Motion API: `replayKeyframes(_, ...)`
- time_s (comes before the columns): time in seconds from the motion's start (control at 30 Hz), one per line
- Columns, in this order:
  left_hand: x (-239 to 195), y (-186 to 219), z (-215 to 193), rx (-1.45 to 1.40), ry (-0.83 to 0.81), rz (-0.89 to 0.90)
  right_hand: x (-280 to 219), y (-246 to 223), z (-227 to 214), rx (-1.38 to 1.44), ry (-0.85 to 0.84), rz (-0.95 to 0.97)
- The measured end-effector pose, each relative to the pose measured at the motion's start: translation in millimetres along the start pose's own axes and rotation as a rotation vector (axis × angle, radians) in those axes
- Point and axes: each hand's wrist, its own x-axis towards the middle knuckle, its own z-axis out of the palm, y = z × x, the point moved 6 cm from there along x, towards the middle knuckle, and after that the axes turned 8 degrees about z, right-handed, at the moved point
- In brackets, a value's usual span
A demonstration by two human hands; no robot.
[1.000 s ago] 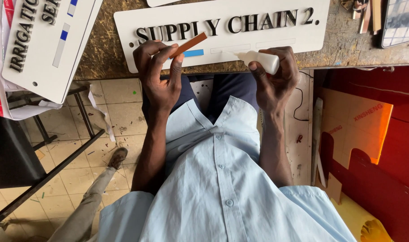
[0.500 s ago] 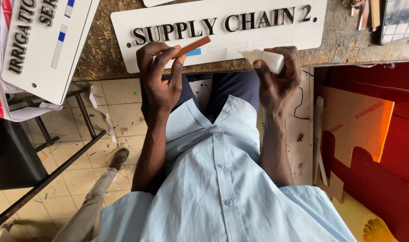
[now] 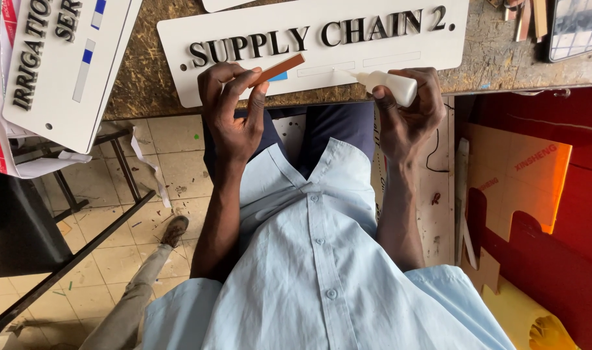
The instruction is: Applying glue to small decorative plastic strips and adhering them to signboards for assembly.
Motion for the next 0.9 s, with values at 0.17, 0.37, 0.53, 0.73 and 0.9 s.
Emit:
replayKeyframes(0.17,-1.9,-0.7,1.3,-0.001,0.007,0.0,0.2,2.8,-3.6,-0.004,0.004,0.005)
replayKeyframes(0.37,-0.8,1.5,0.5,0.005,-0.03,-0.01,1.4,4.9,-10.9,-0.002,0.031,0.006)
replayKeyframes(0.53,1.3,4.7,0.2,0.009,-0.044,0.0,2.0,13.7,-18.6,-0.027,0.052,-0.009)
replayKeyframes(0.73,4.4,7.7,2.4,0.013,-0.064,-0.001,2.7,14.7,-21.0,-0.048,0.058,0.005)
replayKeyframes(0.9,4.7,7.7,5.2,0.02,-0.056,0.012,1.9,19.4,-24.2,0.001,0.054,0.005)
